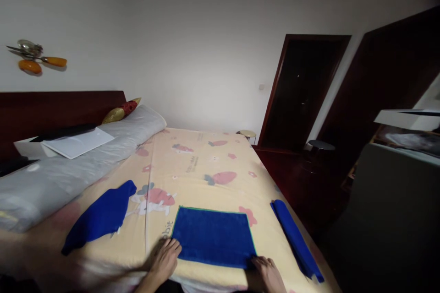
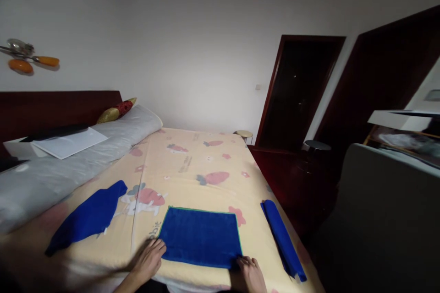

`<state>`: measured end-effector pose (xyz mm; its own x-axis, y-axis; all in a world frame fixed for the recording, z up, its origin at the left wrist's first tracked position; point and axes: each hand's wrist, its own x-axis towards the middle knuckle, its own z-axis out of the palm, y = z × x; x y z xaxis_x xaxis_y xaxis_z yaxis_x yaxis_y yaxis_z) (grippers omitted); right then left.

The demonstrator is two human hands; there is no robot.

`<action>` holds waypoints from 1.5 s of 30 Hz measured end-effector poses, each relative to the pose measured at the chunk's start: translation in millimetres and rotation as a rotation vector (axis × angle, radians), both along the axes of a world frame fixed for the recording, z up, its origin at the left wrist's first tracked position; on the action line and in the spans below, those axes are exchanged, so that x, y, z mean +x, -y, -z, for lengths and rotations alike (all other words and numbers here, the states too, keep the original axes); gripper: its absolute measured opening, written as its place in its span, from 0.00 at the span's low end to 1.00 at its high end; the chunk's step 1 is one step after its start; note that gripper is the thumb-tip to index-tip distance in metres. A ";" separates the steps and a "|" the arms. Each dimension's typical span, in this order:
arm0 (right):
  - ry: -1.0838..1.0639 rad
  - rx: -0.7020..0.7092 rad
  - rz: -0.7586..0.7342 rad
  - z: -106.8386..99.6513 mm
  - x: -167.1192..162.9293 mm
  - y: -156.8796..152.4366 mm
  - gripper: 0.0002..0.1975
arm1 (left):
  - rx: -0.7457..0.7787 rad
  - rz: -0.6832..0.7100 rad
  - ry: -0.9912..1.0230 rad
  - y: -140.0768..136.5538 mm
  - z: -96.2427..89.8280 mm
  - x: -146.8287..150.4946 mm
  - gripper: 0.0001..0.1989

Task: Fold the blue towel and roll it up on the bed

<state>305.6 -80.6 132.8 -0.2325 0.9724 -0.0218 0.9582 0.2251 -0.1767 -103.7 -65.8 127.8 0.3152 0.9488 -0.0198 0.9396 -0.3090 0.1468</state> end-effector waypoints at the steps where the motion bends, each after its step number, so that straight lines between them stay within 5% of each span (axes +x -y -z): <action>1: -0.021 0.007 0.011 -3.7 -0.4 0.4 0.25 | 0.002 -0.011 0.023 0.1 -4.3 -0.1 0.22; 10: -0.031 0.027 0.022 -0.5 3.0 1.1 0.21 | -0.097 -0.151 0.025 0.8 -35.7 -4.3 0.14; 21: 0.026 -0.003 0.077 13.6 2.7 -2.0 0.24 | -0.143 -0.256 -0.038 -2.7 -24.0 -7.4 0.18; 26: 0.095 0.144 0.129 20.9 8.6 -4.8 0.24 | -0.094 -0.243 -0.088 -3.7 -19.5 -5.9 0.24; 30: 0.085 0.249 -0.039 24.6 -13.8 -1.8 0.28 | -0.073 -0.144 -0.133 -1.6 -14.8 15.1 0.31; 37: -0.120 -0.092 -0.350 28.8 -79.9 15.7 0.47 | -0.317 0.168 0.071 27.0 -30.5 84.1 0.41; 41: -0.079 -0.260 -0.284 19.8 -78.7 17.2 0.47 | -0.430 0.204 0.060 33.9 -39.0 84.3 0.46; 45: -0.059 -0.290 -0.210 1.9 -71.8 16.0 0.42 | -0.340 0.223 0.075 29.6 -27.9 69.9 0.39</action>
